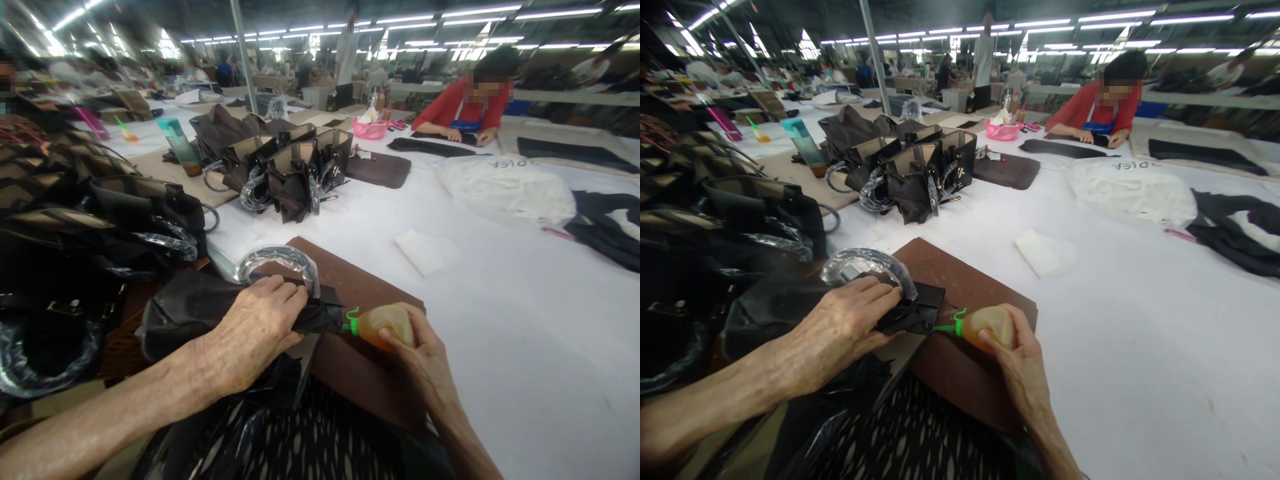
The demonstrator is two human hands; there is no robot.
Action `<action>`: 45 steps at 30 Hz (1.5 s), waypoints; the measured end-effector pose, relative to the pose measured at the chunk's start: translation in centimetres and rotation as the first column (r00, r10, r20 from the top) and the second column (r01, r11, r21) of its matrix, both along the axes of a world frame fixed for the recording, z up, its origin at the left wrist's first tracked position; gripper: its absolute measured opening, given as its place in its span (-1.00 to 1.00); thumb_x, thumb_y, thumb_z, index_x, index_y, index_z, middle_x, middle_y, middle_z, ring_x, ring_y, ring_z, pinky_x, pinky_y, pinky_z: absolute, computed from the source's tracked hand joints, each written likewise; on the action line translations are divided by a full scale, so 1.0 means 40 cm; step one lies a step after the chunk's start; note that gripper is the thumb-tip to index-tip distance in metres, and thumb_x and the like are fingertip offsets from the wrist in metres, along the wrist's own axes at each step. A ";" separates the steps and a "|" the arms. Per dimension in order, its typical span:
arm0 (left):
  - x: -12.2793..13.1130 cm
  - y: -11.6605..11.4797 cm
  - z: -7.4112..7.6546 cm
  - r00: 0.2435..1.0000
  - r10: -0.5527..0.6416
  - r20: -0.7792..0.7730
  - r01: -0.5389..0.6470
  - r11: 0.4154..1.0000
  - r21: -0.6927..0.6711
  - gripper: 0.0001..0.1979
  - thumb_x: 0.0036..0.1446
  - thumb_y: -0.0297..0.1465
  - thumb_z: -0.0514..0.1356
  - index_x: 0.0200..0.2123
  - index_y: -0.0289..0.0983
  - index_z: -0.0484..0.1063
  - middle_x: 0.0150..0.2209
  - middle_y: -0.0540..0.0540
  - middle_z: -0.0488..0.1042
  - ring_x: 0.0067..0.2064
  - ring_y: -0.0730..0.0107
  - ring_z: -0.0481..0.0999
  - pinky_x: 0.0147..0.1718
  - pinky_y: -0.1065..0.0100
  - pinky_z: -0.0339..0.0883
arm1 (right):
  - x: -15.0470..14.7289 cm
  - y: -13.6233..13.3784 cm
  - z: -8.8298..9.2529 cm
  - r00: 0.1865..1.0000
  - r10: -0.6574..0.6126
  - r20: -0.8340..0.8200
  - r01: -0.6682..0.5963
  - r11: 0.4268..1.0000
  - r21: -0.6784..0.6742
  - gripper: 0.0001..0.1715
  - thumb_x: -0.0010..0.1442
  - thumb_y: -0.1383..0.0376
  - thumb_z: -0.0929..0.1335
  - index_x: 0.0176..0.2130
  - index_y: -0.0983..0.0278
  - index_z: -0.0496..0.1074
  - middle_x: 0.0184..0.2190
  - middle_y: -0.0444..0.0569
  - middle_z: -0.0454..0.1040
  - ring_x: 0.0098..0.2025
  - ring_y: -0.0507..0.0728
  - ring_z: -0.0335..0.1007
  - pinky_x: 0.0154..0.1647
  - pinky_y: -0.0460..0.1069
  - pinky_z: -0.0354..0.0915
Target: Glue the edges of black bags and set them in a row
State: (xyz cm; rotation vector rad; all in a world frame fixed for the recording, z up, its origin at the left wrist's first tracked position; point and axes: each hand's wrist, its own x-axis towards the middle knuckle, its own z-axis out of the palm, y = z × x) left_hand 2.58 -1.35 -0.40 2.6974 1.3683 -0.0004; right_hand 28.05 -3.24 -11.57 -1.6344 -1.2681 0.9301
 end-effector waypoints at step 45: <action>0.008 -0.021 -0.005 0.997 -0.030 -0.068 0.032 0.999 0.020 -0.62 0.02 -0.40 0.22 -0.07 -0.39 0.28 -0.15 -0.20 0.42 -0.10 0.11 0.35 -0.11 0.13 0.31 | -0.010 -0.042 0.051 0.981 -0.015 -0.194 -0.018 0.985 -0.169 -0.42 -0.13 0.04 0.45 -0.15 0.26 0.36 -0.37 -0.05 0.43 -0.34 0.22 0.36 -0.54 -0.01 0.40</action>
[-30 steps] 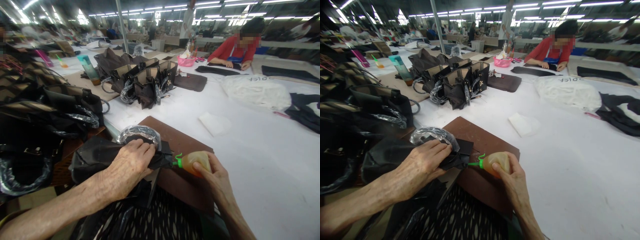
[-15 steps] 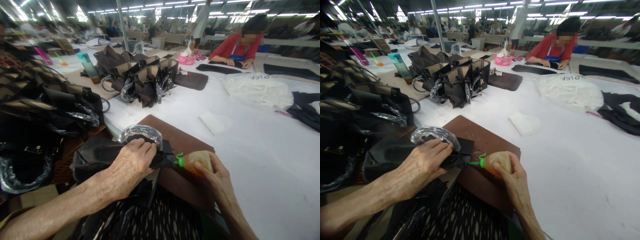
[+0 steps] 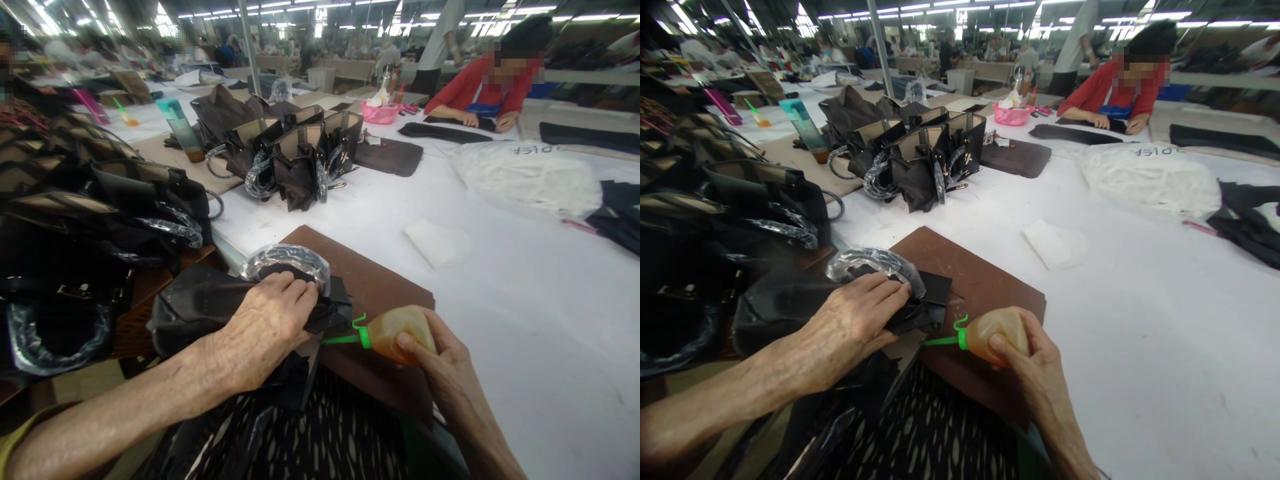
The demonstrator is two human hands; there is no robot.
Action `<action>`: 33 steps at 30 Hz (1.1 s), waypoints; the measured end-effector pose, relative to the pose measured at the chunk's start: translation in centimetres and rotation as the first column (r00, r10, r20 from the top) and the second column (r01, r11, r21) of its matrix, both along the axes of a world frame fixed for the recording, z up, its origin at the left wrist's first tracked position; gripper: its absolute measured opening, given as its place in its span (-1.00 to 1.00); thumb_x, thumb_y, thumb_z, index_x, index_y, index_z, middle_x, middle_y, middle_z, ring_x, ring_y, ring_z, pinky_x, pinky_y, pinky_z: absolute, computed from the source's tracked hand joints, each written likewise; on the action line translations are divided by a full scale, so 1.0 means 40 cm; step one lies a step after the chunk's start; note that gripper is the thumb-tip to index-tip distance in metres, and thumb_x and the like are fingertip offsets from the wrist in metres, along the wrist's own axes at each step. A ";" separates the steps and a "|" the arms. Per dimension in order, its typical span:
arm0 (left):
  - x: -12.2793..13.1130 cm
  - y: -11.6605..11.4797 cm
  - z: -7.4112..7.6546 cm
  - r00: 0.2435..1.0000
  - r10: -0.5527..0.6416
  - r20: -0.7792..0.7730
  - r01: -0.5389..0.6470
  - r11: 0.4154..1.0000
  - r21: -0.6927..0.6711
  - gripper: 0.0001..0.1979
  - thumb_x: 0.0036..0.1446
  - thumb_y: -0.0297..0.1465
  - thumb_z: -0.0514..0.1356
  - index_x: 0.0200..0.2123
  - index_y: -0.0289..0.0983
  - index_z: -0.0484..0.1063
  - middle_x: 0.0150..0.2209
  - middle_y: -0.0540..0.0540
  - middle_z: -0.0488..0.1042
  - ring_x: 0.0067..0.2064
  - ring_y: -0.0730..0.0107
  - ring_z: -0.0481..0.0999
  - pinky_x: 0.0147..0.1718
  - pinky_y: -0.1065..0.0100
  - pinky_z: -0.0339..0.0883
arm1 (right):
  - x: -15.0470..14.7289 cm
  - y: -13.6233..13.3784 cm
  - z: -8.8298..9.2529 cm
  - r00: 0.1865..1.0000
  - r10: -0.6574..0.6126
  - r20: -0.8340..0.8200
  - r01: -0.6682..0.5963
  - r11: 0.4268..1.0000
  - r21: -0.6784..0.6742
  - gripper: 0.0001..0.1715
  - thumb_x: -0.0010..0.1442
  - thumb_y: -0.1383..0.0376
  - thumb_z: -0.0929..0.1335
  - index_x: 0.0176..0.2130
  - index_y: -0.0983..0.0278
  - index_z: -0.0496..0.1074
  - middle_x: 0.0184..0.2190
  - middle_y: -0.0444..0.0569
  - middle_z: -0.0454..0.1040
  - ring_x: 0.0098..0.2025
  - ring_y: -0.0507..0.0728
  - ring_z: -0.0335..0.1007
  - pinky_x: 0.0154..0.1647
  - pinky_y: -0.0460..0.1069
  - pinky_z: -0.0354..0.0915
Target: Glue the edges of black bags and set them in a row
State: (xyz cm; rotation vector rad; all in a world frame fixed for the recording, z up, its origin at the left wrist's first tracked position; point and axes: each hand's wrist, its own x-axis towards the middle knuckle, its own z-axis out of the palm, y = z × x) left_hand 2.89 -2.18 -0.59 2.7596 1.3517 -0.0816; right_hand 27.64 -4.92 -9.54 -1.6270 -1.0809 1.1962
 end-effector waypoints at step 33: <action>-0.005 -0.003 -0.024 1.000 -0.017 0.020 0.016 0.996 0.088 -0.60 -0.04 -0.41 0.28 -0.11 -0.44 0.33 -0.22 -0.18 0.43 -0.17 0.12 0.35 -0.18 0.15 0.34 | -0.039 -0.102 0.057 0.990 -0.007 -0.141 -0.003 0.998 -0.069 -0.41 -0.14 0.02 0.46 -0.14 0.21 0.34 -0.43 -0.12 0.43 -0.43 0.14 0.34 -0.61 -0.09 0.34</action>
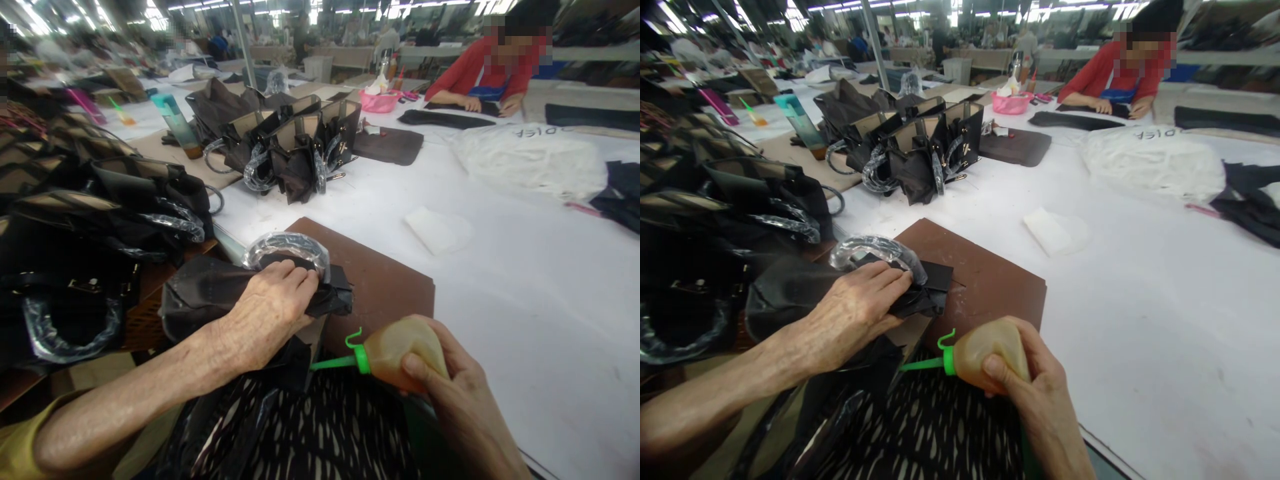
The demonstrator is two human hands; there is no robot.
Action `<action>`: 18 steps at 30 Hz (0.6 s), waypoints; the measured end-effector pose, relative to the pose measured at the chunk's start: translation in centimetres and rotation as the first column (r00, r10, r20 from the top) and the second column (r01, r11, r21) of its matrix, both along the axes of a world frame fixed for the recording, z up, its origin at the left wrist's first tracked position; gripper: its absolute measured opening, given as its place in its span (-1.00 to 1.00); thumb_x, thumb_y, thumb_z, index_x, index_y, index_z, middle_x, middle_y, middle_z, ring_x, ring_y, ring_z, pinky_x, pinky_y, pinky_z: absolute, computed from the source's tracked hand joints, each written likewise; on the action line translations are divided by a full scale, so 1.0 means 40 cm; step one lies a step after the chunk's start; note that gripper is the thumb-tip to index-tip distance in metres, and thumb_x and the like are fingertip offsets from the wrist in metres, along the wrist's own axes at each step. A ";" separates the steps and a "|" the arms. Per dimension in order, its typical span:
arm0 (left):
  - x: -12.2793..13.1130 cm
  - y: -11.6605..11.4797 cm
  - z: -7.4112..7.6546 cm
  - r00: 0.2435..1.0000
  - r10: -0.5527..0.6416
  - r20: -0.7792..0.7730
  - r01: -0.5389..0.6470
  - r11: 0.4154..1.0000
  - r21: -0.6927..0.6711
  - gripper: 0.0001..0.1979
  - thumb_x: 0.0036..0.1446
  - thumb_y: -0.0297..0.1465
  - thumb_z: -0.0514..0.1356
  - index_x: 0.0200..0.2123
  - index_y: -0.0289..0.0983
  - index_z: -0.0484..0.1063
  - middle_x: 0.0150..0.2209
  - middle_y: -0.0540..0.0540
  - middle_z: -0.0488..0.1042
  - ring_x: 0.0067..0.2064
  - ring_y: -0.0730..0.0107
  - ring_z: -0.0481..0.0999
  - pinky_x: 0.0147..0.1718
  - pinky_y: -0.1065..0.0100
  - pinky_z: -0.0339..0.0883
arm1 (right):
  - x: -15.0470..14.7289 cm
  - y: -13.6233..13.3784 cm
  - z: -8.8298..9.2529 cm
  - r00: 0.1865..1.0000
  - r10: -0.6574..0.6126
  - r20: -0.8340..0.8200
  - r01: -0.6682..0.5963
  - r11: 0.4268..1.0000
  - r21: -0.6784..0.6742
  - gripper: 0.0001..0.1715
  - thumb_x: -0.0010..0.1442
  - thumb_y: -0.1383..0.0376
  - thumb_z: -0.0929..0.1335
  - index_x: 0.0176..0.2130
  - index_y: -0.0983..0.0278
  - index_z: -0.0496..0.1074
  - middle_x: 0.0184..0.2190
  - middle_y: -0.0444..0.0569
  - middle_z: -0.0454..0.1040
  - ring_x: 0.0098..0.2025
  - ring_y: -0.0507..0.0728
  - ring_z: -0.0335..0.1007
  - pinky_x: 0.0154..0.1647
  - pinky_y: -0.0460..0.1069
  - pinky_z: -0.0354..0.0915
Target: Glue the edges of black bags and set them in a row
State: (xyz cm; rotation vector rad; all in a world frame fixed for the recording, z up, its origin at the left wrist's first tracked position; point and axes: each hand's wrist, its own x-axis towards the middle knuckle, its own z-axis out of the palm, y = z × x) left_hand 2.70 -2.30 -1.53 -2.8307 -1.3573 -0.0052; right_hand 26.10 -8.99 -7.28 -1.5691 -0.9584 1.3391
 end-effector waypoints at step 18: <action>-0.003 -0.001 0.000 1.000 -0.019 0.017 0.019 0.999 0.050 -0.68 0.04 -0.45 0.20 -0.12 -0.41 0.30 -0.24 -0.17 0.43 -0.19 0.17 0.35 -0.20 0.20 0.33 | -0.023 -0.038 -0.011 0.969 -0.183 -0.166 0.171 0.982 -0.084 -0.48 -0.11 0.05 0.45 -0.19 0.26 0.36 -0.47 -0.07 0.42 -0.48 0.14 0.30 -0.65 -0.08 0.26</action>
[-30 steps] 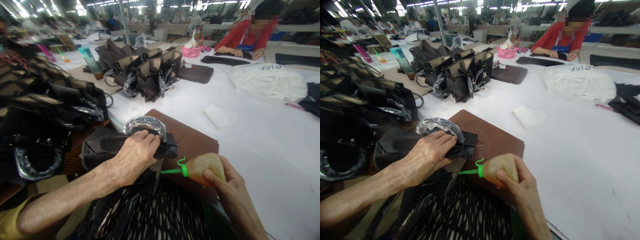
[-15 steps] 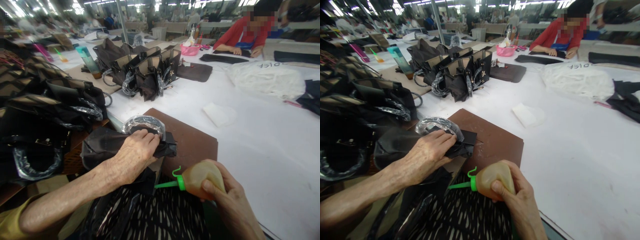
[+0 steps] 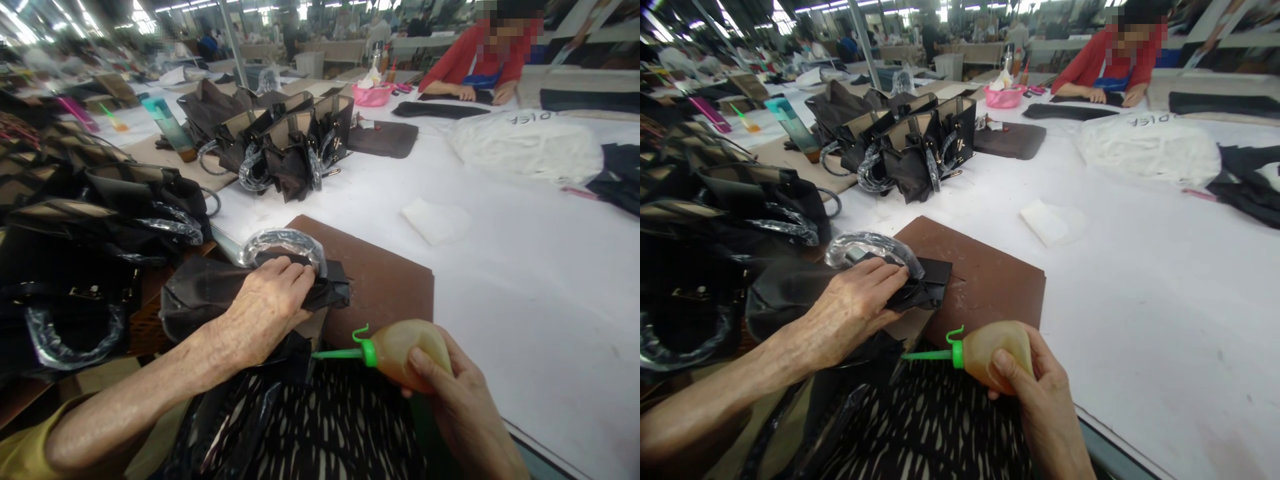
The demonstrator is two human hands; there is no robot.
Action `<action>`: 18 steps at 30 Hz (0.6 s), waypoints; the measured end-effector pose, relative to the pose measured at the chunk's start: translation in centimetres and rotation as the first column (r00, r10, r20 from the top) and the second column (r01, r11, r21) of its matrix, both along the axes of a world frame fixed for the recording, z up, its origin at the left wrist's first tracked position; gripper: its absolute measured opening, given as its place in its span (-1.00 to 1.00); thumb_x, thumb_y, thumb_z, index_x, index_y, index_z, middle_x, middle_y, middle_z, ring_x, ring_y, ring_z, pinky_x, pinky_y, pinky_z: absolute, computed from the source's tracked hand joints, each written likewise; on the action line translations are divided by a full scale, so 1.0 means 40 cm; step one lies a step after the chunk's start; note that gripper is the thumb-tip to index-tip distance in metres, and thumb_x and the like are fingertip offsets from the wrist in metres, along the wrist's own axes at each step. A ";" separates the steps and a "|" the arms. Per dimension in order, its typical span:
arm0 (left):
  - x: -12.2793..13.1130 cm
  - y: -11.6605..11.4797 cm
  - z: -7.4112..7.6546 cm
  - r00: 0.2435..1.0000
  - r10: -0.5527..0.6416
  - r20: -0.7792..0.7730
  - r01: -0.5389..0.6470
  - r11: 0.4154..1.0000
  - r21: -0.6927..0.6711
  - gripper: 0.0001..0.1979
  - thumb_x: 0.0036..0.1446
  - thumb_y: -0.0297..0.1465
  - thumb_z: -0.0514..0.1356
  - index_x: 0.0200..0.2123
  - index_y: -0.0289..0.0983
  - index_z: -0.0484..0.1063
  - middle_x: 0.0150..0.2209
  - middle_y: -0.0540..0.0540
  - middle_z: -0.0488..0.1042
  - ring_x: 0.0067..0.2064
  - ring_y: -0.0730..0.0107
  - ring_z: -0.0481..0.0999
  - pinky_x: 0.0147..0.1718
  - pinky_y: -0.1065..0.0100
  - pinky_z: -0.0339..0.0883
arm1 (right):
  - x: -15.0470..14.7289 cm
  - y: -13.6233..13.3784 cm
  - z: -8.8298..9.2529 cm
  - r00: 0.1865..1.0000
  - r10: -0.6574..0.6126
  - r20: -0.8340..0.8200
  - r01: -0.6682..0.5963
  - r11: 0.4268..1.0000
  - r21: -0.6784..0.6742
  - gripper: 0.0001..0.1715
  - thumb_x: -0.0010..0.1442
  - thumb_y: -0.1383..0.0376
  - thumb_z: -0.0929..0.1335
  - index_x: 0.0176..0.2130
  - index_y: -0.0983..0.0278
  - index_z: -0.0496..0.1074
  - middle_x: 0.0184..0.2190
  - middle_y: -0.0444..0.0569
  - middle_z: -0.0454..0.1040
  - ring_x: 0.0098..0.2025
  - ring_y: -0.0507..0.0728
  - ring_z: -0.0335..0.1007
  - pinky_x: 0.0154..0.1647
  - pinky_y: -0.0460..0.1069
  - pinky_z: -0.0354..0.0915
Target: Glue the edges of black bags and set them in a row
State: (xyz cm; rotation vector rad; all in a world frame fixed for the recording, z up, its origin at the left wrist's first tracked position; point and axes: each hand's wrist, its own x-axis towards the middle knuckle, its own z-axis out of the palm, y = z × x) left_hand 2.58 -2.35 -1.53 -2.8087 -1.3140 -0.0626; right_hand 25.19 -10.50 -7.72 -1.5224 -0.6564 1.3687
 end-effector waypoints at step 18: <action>0.000 0.004 0.002 1.000 0.015 -0.006 -0.015 1.000 -0.024 -0.67 0.02 -0.45 0.22 -0.12 -0.41 0.30 -0.24 -0.17 0.43 -0.18 0.14 0.35 -0.19 0.17 0.33 | -0.012 -0.032 0.028 0.999 0.039 0.038 -0.037 0.998 -0.044 -0.42 -0.14 0.00 0.43 -0.17 0.23 0.34 -0.48 -0.09 0.41 -0.50 0.14 0.29 -0.66 -0.08 0.24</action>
